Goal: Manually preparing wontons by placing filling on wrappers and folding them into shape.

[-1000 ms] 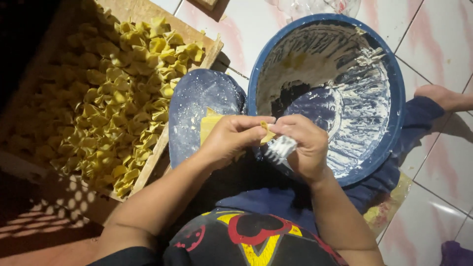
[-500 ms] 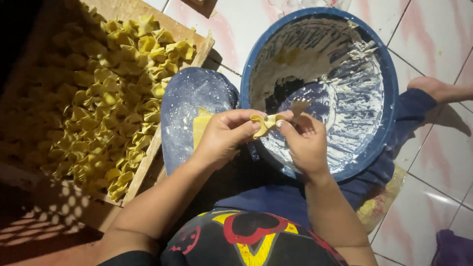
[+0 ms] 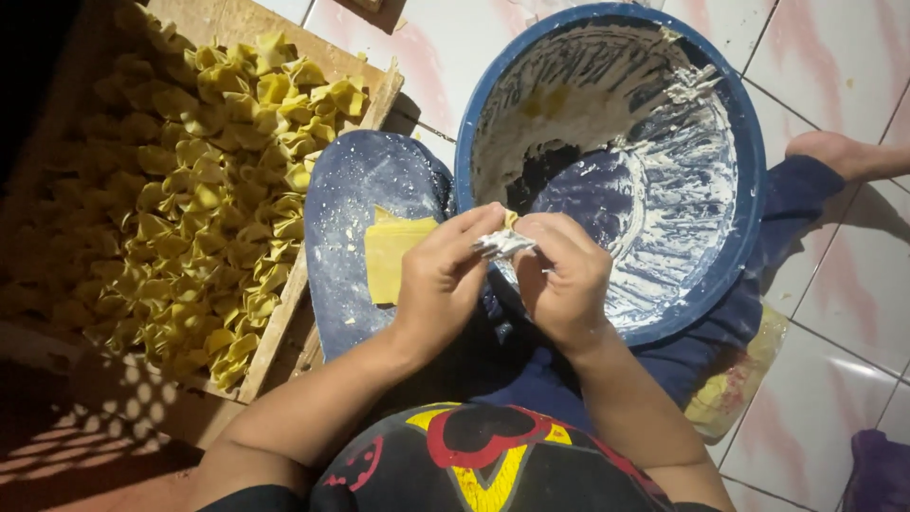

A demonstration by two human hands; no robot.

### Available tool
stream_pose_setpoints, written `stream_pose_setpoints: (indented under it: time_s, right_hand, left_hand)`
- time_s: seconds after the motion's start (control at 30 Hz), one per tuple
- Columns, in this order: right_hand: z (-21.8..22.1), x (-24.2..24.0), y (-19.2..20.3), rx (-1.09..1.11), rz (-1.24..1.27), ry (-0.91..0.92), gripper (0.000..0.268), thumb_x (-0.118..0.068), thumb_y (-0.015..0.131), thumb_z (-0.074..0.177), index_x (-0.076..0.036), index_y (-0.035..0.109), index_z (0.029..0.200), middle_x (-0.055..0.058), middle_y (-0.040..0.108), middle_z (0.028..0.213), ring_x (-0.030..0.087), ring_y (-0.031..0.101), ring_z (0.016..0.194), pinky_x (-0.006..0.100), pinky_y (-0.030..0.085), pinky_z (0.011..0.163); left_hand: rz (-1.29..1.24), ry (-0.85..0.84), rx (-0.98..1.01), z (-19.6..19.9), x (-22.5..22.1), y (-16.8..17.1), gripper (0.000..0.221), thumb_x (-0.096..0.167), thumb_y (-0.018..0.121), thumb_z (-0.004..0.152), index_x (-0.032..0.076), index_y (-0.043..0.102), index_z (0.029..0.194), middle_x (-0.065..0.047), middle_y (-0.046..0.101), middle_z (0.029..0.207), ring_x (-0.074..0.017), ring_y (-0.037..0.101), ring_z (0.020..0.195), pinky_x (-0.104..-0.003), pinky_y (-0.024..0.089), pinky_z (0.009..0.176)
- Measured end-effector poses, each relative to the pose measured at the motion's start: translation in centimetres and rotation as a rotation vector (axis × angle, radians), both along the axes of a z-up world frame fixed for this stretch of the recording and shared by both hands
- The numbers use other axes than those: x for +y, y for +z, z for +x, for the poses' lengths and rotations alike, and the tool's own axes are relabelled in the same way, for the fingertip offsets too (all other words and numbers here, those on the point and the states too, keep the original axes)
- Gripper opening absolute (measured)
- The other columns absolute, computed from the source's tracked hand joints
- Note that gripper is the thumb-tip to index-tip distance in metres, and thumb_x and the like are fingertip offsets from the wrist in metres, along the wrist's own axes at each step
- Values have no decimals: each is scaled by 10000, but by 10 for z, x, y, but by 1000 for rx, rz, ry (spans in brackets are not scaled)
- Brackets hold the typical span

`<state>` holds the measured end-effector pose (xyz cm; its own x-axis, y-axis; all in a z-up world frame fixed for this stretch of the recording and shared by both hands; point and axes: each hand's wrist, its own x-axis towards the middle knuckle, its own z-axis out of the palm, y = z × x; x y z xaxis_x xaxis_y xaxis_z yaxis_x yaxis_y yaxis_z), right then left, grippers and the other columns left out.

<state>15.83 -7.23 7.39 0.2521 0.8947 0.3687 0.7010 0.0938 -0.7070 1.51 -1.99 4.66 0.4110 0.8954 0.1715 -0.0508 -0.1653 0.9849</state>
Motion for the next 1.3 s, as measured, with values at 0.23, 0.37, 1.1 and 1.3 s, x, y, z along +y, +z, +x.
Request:
stream_pose_setpoints:
  time_s: [0.23,0.37,1.1,1.3]
  right_hand:
    - [-3,4,-8,-66,11,63,331,-279,562,1045,-33,755,935,94,725,892,312,734,818,368,587,690]
    - [-2,10,-4,75,-87,144,95,-86,700,973,-48,787,987,108,746,905,308,750,845,367,577,738]
    - [115,11,-105,-299,-1068,-208,343,-81,542,988,-104,714,1283,220,758,1105,417,712,1094,559,536,952]
    - [118,25,-122,-434,-1094,-150,285,-110,578,967,-100,789,1158,211,777,1011,406,739,1035,528,572,897]
  left_hand:
    - [-44,-95,85,-7,12,-12,479,-52,756,830,89,702,1284,-175,739,1172,-394,703,1129,-472,577,960]
    - [-66,-45,180,-24,23,-16,347,-24,730,821,89,753,1148,-179,759,959,-396,745,920,-470,612,796]
    - [505,-97,450,-99,44,-39,248,24,721,841,167,699,1042,-7,714,1081,-236,671,1121,-343,512,1002]
    - [843,-227,818,-90,6,-24,86,268,702,917,201,666,957,-14,610,973,-209,623,800,-307,496,651]
